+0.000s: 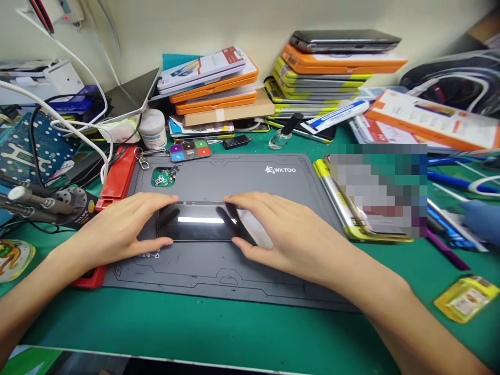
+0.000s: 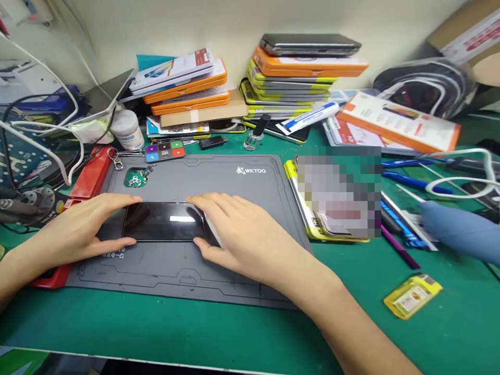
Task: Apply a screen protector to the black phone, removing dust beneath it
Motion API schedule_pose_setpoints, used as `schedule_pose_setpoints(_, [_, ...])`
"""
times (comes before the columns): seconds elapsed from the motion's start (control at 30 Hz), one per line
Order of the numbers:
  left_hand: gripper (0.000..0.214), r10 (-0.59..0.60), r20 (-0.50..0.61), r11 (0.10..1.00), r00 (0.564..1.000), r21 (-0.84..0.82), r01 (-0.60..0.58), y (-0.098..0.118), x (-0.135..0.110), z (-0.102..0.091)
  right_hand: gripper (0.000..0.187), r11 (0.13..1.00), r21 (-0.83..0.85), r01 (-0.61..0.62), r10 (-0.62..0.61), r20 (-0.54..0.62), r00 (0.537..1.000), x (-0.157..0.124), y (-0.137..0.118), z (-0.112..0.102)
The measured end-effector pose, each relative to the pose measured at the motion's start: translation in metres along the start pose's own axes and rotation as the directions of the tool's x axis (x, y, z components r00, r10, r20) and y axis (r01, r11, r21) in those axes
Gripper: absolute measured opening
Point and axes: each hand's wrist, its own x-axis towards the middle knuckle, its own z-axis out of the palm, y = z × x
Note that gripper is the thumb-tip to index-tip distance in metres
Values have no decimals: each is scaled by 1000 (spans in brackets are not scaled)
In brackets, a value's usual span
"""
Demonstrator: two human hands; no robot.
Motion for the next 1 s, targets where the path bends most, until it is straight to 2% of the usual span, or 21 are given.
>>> schedule_pose_setpoints(0.23, [75,-4,-28,1000,1000,-27,4,-2,-1,2,44,998,56,-42,40,24,999,-2,2,1])
schedule_pose_setpoints(0.53, [73,-12,-6,999,1000,-31,12,-1,1,0,41,997,52,-50,47,51,998,-5,4,1])
schedule_pose_setpoints(1.0, [84,-17,-31,1000,999,-23,16,2,0,0,35,1000,16,20,-20,0,1000,-5,3,-1])
